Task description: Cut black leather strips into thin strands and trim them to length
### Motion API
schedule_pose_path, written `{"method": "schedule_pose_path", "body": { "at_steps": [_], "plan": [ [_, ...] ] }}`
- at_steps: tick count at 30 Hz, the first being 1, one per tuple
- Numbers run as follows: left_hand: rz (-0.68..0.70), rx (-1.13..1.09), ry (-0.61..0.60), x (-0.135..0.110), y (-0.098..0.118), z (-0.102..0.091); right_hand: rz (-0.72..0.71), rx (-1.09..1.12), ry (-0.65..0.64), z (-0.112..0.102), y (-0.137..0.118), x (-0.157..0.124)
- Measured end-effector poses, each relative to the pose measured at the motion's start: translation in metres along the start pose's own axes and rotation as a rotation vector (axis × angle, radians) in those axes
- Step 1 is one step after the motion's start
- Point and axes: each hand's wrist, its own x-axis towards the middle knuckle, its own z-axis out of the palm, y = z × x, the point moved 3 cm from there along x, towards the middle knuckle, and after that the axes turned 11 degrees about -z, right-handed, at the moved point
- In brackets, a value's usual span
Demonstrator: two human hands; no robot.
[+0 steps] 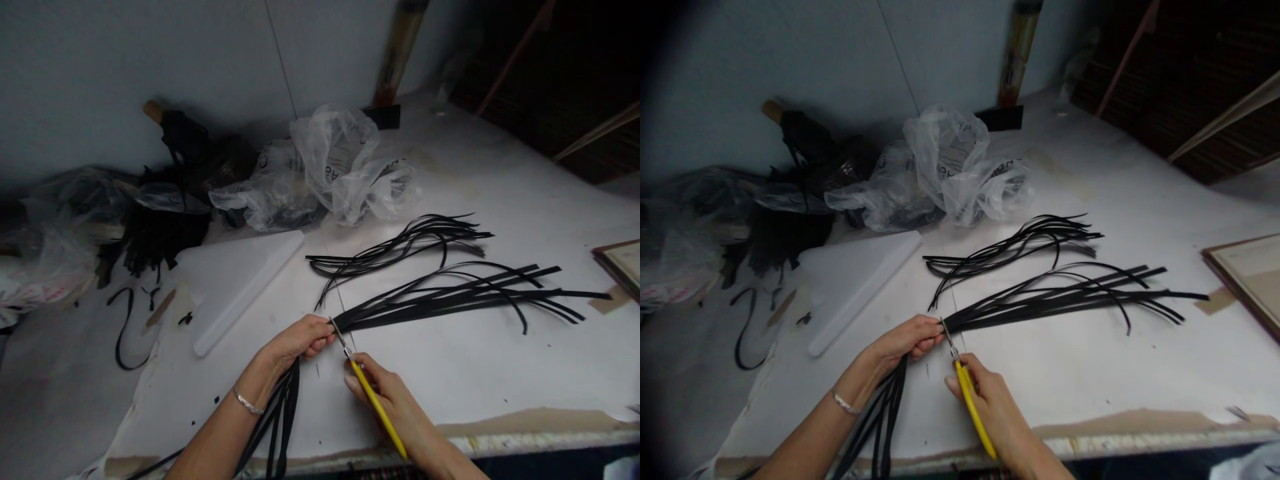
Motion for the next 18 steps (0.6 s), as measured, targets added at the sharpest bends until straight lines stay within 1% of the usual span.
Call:
{"method": "schedule_pose_path", "body": {
  "at_steps": [2,5,10,13,18],
  "plan": [
    [0.003,0.005,-0.001,-0.001,0.001,0.0,-0.016,-0.02,-0.025,-0.001,-0.006,0.0],
    [0.003,0.011,-0.003,-0.001,0.002,0.0,-0.024,-0.032,-0.026,-0.002,-0.014,0.002],
    [0.0,0.005,-0.011,-0.002,0.003,-0.002,0.0,-0.045,-0.033,-0.001,-0.021,0.005],
    [-0.003,-0.008,-0.02,-0.001,0.002,-0.004,0.006,-0.034,-0.007,-0.003,-0.019,0.007],
    [-0.007,-0.036,-0.048,0.001,-0.001,-0.004,-0.012,0.061,0.031,-0.004,-0.007,0.01]
  ]
}}
